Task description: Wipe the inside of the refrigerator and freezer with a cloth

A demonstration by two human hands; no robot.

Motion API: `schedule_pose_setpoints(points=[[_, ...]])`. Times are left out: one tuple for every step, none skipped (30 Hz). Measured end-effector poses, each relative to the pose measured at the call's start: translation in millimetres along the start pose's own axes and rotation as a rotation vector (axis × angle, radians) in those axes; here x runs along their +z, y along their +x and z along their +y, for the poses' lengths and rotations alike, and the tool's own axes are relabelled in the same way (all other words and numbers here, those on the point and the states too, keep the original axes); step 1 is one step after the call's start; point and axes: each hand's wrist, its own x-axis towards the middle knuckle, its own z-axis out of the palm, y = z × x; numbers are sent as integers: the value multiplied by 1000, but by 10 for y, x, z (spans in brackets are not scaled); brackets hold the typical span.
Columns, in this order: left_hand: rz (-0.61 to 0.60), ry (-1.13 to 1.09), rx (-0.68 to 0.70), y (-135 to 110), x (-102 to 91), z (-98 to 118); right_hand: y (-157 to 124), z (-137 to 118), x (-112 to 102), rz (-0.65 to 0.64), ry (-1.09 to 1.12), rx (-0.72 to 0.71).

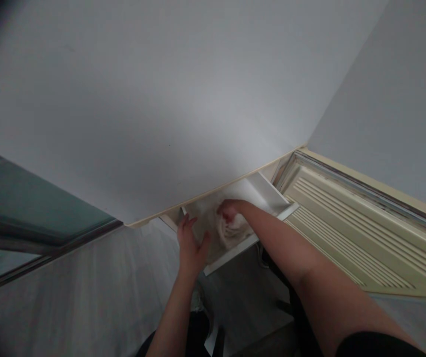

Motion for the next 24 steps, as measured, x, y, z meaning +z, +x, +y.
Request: schedule_pose_setpoints(points=[[44, -42, -32, 7, -20, -2, -20, -138, 46, -6, 140, -69], [87, -105, -76, 17, -43, 1, -31, -276, 101, 11, 300, -147], [131, -182, -125, 30, -70, 7, -30, -410, 163, 52, 448, -226], [177, -263, -172, 43, -100, 17, -17, -534, 232, 114, 553, -297], [223, -335, -213, 54, -134, 28, 8, -644, 307, 192, 597, -359], [269, -390, -245, 64, -168, 38, 40, -736, 384, 273, 571, -414], [314, -430, -268, 71, -202, 46, 75, -807, 462, 352, 510, -465], [351, -457, -284, 75, -234, 50, 108, -858, 537, 421, 437, -512], [375, -480, -302, 76, -263, 50, 132, -890, 608, 477, 369, -545], [390, -503, -322, 75, -287, 47, 144, -904, 672, 513, 312, -561], [397, -523, -339, 74, -306, 41, 141, -907, 729, 526, 262, -556], [401, -536, -351, 72, -322, 35, 122, -901, 779, 517, 218, -534], [408, -539, -359, 72, -335, 29, 87, -892, 822, 492, 176, -500], [424, -533, -365, 73, -344, 24, 40, -885, 860, 452, 135, -456], [447, -524, -370, 76, -351, 22, -16, -883, 893, 407, 92, -405], [476, -515, -373, 81, -354, 21, -78, -887, 922, 368, 50, -352], [502, -508, -373, 88, -354, 23, -142, -899, 946, 341, 9, -300], [524, -506, -371, 95, -350, 26, -205, -919, 964, 319, -33, -254], [532, -507, -368, 103, -343, 29, -264, -944, 977, 300, -76, -214], [528, -511, -365, 109, -332, 33, -318, -974, 984, 287, -123, -182], [513, -514, -361, 115, -319, 36, -365, -1005, 986, 278, -172, -156], [496, -514, -355, 119, -305, 38, -406, -1037, 982, 270, -219, -133], [478, -511, -347, 121, -290, 36, -440, -1066, 974, 269, -260, -110], [465, -505, -335, 122, -277, 31, -473, -1091, 963, 277, -290, -92]])
